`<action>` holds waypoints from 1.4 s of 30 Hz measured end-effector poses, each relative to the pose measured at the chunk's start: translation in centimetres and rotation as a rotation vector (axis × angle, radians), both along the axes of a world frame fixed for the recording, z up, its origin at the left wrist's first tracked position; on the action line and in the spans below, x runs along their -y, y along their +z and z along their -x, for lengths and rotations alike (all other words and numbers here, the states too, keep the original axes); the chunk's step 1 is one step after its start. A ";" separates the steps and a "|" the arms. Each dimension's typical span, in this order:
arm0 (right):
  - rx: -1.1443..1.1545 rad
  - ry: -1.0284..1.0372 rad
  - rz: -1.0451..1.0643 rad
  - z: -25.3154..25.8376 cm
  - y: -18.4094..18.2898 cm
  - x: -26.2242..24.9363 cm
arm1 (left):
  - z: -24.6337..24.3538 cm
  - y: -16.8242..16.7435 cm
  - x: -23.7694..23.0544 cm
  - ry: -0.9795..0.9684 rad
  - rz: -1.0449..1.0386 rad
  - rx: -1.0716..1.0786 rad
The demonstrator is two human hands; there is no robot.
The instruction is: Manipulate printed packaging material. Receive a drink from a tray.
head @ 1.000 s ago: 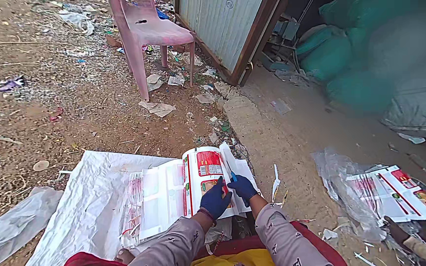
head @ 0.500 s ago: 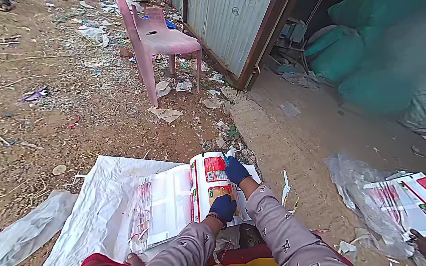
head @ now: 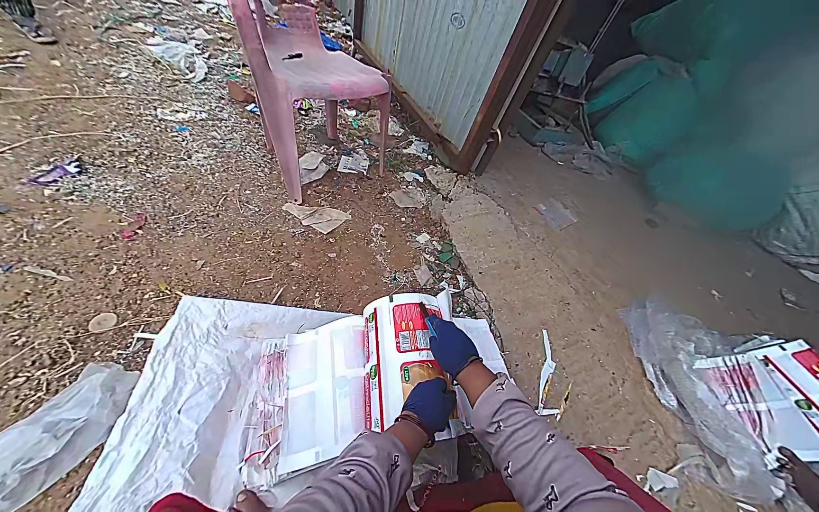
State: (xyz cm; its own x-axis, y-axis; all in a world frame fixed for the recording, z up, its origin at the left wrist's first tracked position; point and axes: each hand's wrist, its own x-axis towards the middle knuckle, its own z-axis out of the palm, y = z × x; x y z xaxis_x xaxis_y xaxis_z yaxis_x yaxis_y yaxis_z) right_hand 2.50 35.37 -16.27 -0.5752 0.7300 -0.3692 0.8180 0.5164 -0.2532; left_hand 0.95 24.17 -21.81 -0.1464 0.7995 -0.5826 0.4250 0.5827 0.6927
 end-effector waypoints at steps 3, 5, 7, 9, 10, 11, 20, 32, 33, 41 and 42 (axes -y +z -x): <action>0.007 0.022 0.021 0.0 0.4 0.0 | 0.0 -0.3 0.1 -0.005 -0.017 0.009; 0.030 0.044 0.038 -0.2 0.1 -0.1 | -0.2 -0.4 0.1 -0.014 -0.018 0.012; 0.021 0.020 0.029 -0.3 -0.2 -0.2 | -0.2 -0.4 0.1 -0.031 -0.022 0.004; 0.027 -0.010 0.004 -0.2 -0.2 -0.2 | -0.1 -0.4 0.1 -0.044 -0.032 0.003; 0.033 -0.023 -0.013 -0.1 -0.2 -0.3 | -0.1 -0.4 0.2 -0.047 -0.038 0.006; 0.040 -0.028 -0.022 -0.1 -0.1 -0.4 | -0.1 -0.4 0.2 -0.052 -0.038 0.011; 0.068 0.011 -0.094 0.7 -0.5 -0.2 | -0.1 -0.4 0.2 -0.063 -0.036 0.020; 0.092 0.030 -0.020 0.6 0.3 -0.4 | -0.1 -0.4 0.1 -0.084 -0.038 0.018; 0.083 0.021 -0.035 0.6 0.1 -0.5 | -0.2 -0.4 0.1 -0.084 -0.037 0.016; 0.086 0.001 -0.132 2.6 -1.3 -2.2 | -0.1 -0.3 0.2 -0.074 -0.031 0.016; 0.087 -0.001 -0.146 2.9 -1.5 -2.5 | -0.1 -0.4 0.2 -0.069 -0.032 0.018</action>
State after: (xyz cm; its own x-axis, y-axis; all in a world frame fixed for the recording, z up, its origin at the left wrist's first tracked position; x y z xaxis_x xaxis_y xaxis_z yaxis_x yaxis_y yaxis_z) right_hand -0.41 37.88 -17.77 -0.5449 0.7800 -0.3077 0.8341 0.5418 -0.1035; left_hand 1.08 23.99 -22.25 -0.0794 0.8255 -0.5587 0.4506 0.5297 0.7186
